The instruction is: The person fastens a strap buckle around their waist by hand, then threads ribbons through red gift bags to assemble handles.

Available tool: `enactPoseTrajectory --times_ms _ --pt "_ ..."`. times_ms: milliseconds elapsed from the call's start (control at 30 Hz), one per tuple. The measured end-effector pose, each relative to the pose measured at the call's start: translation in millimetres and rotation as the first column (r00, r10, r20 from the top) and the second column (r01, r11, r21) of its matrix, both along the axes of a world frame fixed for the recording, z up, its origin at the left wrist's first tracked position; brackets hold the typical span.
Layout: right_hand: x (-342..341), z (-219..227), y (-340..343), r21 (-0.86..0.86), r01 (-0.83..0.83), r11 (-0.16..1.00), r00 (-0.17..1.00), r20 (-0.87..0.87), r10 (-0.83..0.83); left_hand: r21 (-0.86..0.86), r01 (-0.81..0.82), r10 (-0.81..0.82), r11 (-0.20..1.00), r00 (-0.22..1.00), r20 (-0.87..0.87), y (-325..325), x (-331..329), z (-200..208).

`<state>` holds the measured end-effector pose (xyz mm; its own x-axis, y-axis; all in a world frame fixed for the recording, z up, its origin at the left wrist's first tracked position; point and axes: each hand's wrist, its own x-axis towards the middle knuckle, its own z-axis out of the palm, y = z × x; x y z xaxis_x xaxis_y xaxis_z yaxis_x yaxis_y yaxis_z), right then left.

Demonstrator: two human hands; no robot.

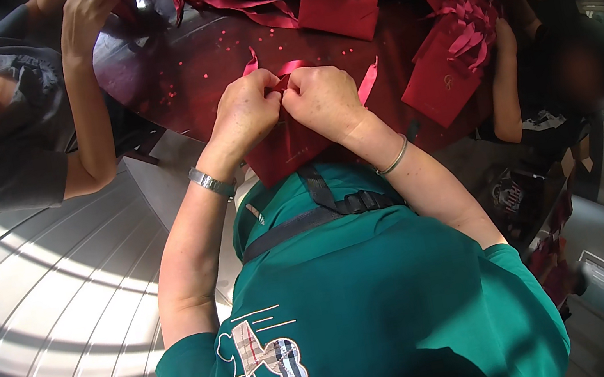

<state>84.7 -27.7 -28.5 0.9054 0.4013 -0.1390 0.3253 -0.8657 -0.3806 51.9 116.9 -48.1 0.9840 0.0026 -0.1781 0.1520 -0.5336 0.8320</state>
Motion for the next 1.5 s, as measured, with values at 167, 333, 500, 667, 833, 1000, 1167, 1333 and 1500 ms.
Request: enactPoseTrajectory --times_ms 167,333,500,667,833,1000,1167,1333,1500 --pt "14 -10 -7 0.255 0.089 0.963 0.961 -0.277 -0.016 0.05 0.099 -0.104 0.994 0.988 0.111 -4 -6 2" --pt "0 -11 -14 0.447 0.153 0.881 0.924 -0.38 0.032 -0.311 0.037 -0.082 0.95 0.988 -0.132 23 7 3" --pt "-7 -16 -19 0.484 0.29 0.826 0.871 -0.491 -0.018 -0.222 0.186 -0.232 0.957 0.951 -0.203 24 17 15" --pt "-9 4 -23 0.37 -0.012 0.929 0.964 -0.241 0.109 -0.079 0.252 -0.258 0.965 0.962 -0.084 19 14 9" --pt "9 13 -27 0.489 -0.3 0.819 0.936 0.317 0.153 -0.033 0.262 -0.261 0.964 0.965 0.04 19 14 7" --pt "20 8 -28 0.337 -0.438 0.834 0.898 0.199 0.392 0.023 0.396 -0.396 0.918 0.911 0.119 24 14 15" --pt "25 0 -32 0.403 -0.432 0.807 0.9 0.137 0.413 0.017 0.351 -0.344 0.936 0.907 0.243 23 16 3" --pt "28 0 -39 0.451 -0.378 0.809 0.914 0.042 0.403 -0.22 -0.115 0.108 0.969 0.993 -0.045 34 20 -3" --pt "29 -3 -43 0.461 -0.335 0.822 0.929 0.018 0.369 -0.209 -0.115 0.107 0.971 0.993 -0.05 37 22 -25"
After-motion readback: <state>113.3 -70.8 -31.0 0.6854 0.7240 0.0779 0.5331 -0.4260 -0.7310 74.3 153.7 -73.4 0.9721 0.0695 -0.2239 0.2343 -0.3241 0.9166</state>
